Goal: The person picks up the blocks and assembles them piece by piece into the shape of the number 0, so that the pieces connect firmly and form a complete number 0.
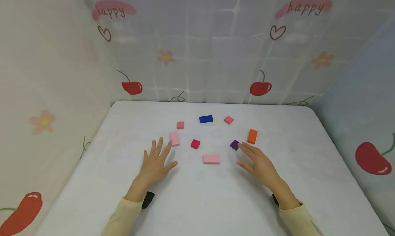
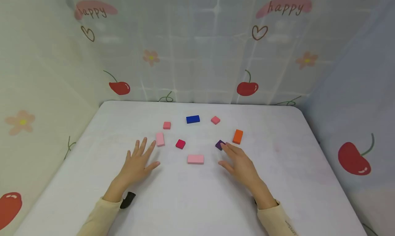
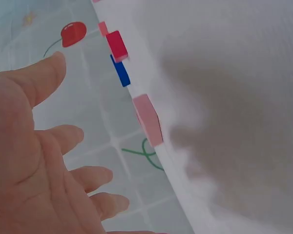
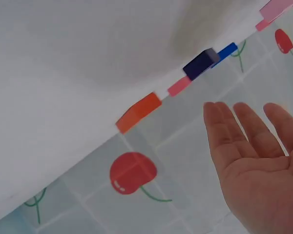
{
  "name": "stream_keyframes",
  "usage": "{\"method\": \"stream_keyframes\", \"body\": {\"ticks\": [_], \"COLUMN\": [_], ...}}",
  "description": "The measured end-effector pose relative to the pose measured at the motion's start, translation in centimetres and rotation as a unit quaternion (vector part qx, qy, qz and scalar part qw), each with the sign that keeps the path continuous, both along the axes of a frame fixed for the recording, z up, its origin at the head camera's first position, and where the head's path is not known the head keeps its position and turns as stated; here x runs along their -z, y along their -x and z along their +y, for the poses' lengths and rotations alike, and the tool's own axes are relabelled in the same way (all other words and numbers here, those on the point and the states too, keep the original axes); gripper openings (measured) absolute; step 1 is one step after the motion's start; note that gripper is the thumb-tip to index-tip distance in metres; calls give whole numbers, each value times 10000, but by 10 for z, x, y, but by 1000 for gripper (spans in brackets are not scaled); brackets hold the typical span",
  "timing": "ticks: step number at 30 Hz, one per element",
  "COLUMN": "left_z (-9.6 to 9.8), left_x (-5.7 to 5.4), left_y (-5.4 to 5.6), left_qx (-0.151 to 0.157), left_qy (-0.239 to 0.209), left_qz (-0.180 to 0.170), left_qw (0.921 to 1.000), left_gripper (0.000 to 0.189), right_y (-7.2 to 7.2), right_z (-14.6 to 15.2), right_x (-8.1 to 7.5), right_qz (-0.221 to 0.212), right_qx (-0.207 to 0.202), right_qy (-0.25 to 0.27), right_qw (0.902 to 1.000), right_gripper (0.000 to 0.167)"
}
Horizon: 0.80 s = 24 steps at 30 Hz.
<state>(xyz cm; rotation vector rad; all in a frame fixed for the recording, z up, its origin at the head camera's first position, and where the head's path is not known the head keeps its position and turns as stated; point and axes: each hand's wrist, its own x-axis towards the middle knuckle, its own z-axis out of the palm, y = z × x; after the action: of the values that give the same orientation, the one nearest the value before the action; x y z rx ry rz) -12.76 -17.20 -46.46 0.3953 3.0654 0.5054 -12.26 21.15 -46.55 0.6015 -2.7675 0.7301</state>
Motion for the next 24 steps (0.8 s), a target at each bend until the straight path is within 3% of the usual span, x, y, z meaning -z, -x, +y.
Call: {"method": "stream_keyframes", "body": {"ticks": [5,12,17,24], "left_z": [16,23,26,35], "left_x": [-1,7,10,7], "left_y": [0,0,1,10], "left_qx": [271,437,510,674], "left_qy": [-80,-170,-241,-410], "left_qz": [10,-187,-291,61], "left_qw": [9996,9987,9980,9969], "left_gripper": [75,77,76,71], "right_y": [9,18,22,24], "right_z": [-29,-49,-54,-62], "right_x": [0,7,10,11], "right_qz": [-733,-1291,-1181,-908], "right_qx": [-428,-630,-757,-743], "right_qy": [-193,-623,-784,-937], "right_qw": [9962,9877,9870,9887], "right_gripper": [62,58,54,45]}}
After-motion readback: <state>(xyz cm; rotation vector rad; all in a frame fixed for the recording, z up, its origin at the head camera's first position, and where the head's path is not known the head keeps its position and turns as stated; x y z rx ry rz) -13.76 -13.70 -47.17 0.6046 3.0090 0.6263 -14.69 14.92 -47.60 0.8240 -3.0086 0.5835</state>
